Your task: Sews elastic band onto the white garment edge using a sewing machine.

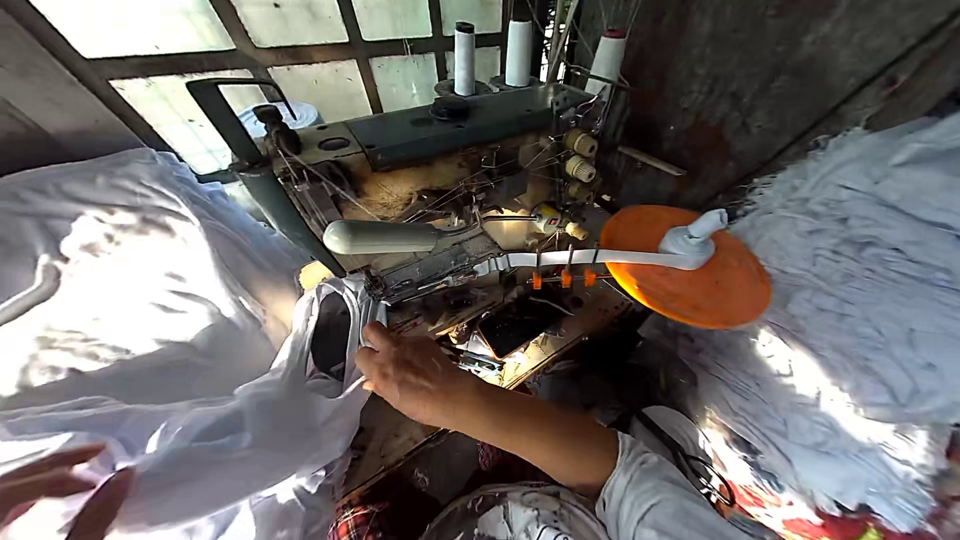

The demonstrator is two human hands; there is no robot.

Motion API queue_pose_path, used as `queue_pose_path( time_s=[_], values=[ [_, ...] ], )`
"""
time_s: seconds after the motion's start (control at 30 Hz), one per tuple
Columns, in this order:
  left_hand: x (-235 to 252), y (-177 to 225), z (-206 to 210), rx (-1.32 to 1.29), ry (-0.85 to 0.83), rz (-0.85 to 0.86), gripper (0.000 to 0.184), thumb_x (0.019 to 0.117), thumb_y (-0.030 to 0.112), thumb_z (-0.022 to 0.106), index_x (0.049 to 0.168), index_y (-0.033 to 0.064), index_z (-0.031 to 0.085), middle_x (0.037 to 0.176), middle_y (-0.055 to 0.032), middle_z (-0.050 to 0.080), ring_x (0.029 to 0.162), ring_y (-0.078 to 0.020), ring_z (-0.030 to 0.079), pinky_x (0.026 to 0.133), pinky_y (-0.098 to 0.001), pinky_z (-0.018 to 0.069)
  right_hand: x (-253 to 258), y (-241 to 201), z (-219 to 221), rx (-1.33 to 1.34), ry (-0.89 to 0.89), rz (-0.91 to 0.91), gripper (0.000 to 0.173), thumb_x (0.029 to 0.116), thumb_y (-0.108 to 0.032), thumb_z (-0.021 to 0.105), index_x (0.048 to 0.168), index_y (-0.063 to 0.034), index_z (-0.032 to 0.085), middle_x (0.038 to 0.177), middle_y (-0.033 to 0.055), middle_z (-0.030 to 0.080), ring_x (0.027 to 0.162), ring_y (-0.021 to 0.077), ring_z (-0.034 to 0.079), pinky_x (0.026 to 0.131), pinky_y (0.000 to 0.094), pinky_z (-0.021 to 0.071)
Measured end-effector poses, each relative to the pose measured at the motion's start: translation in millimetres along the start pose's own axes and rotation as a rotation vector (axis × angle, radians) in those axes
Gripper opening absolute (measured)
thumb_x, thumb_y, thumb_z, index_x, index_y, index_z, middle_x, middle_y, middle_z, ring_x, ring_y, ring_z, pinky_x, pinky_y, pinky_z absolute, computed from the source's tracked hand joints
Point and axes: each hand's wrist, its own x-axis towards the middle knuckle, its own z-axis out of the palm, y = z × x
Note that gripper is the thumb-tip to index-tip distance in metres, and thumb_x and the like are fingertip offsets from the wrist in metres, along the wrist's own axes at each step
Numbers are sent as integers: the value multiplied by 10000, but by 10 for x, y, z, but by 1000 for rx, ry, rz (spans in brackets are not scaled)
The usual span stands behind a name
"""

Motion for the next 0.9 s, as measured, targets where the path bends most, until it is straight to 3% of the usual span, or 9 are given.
queue_pose_path(
  time_s=[0.1, 0.17, 0.23, 0.33, 0.47, 0.63, 0.73, 0.83, 0.9],
  values=[
    [49, 390, 371, 159, -103, 122, 290, 998, 200, 631, 1075, -79, 646, 1204, -278, 658, 1190, -310, 629, 1010, -400, 513, -27, -63, 108, -69, 97, 13, 225, 985, 0, 549, 1145, 39, 703, 1305, 237, 622, 860, 338, 720, 728, 444, 599],
    [158, 727, 709, 203, -261, 165, 308, 947, 190, 609, 1124, -49, 693, 1184, -211, 705, 1130, -321, 683, 980, -463, 546, -31, -33, 181, -118, 162, -7, 194, 968, 3, 572, 1094, 34, 715, 1243, 229, 653, 835, 333, 725, 712, 444, 603],
    [232, 716, 850, 395, -453, 124, 345, 940, 150, 636, 1225, -39, 681, 1255, -236, 678, 1173, -429, 656, 982, -607, 508, -44, 60, 210, -167, 204, -27, 166, 955, 4, 590, 1042, 21, 730, 1227, 204, 668, 831, 316, 728, 705, 439, 607],
    [255, 449, 697, 643, -467, 4, 207, 949, 133, 706, 1082, -24, 729, 1172, -271, 687, 1172, -487, 621, 961, -666, 462, -82, 295, 227, -192, 236, -42, 137, 955, -41, 636, 1030, -12, 747, 1282, 176, 664, 854, 312, 731, 714, 466, 609],
    [156, 384, 523, 515, -312, 168, 150, 897, 195, 688, 847, 59, 728, 1036, -139, 715, 1072, -354, 671, 927, -571, 507, -122, 476, 257, -207, 289, -150, 86, 941, -93, 688, 936, -15, 724, 1254, 178, 663, 769, 301, 720, 628, 453, 601],
    [102, 542, 542, 356, -354, 195, 179, 943, 208, 637, 875, 68, 726, 953, -68, 716, 952, -240, 690, 858, -452, 546, -43, 345, 370, -224, 288, -323, 135, 887, -65, 742, 1004, 3, 736, 1144, 206, 693, 708, 316, 709, 589, 447, 592],
    [115, 711, 500, 277, -390, 184, 172, 938, 228, 640, 881, 86, 720, 941, -34, 706, 948, -192, 674, 868, -402, 543, -111, 181, 422, -163, 76, -327, 191, 967, -140, 666, 1061, 19, 715, 974, 204, 691, 718, 349, 708, 616, 491, 592],
    [178, 856, 534, 168, -417, 242, 208, 934, 284, 644, 890, 98, 728, 1018, -23, 724, 1008, -165, 668, 914, -370, 524, -253, -28, 326, 64, -163, -207, 305, 926, -236, 722, 1043, 46, 715, 988, 214, 705, 769, 340, 703, 691, 509, 573],
    [260, 806, 636, 124, -439, 256, 192, 963, 207, 624, 1015, 50, 723, 1096, -75, 718, 1030, -200, 686, 907, -385, 558, -322, -58, 291, 190, -249, -121, 392, 910, -285, 749, 1111, 47, 689, 1032, 203, 686, 788, 291, 668, 738, 457, 557]
  ],
)
